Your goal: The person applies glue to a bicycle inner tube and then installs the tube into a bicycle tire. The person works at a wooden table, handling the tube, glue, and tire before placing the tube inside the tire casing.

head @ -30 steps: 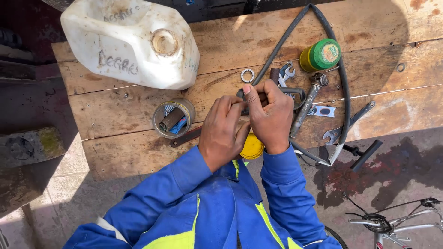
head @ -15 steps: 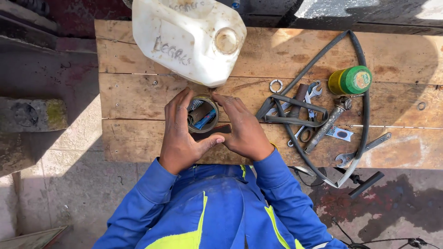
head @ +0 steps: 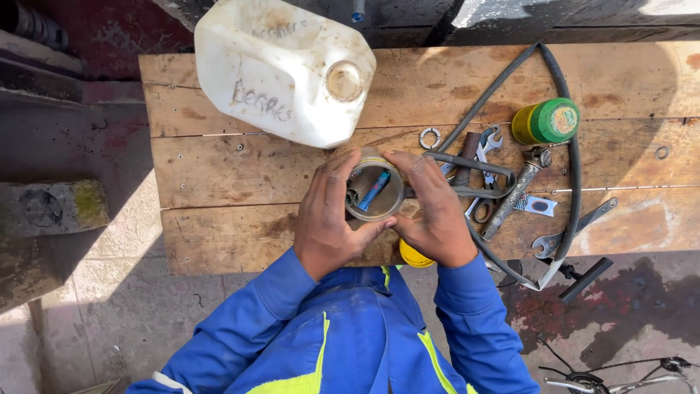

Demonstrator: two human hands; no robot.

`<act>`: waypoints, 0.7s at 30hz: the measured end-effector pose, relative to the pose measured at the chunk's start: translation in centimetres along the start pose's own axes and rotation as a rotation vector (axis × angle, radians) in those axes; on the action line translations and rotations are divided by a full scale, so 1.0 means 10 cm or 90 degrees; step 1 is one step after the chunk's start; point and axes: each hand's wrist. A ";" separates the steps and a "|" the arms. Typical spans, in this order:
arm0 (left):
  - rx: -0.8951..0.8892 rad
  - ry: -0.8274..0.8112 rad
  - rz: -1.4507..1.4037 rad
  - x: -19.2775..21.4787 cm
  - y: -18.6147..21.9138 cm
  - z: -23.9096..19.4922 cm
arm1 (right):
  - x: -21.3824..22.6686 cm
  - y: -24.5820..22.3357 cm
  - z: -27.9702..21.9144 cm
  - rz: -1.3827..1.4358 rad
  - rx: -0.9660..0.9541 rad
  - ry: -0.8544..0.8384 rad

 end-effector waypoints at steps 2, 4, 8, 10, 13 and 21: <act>-0.026 -0.025 -0.020 -0.15 0.04 0.17 | 0.17 0.07 -0.06 -0.012 -0.024 0.036; -0.056 -0.055 -0.044 -0.32 0.06 0.35 | 0.31 0.15 -0.12 -0.028 -0.052 0.077; -0.095 -0.116 -0.067 -0.65 0.08 0.69 | 0.53 0.34 -0.25 -0.049 -0.136 0.163; -0.108 -0.146 -0.078 -0.79 0.05 0.85 | 0.60 0.42 -0.26 -0.072 -0.163 0.195; -0.117 -0.172 -0.081 -0.98 0.00 1.04 | 0.67 0.50 -0.23 -0.043 -0.218 0.248; -0.129 -0.224 -0.112 -1.35 -0.04 1.34 | 0.81 0.77 -0.27 -0.064 -0.304 0.291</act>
Point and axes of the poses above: each hand's wrist, its own z-axis towards the middle knuckle, its own x-axis out of the back of the hand, y = z × x, and after that the axes turned 14 degrees about -z, right-handed
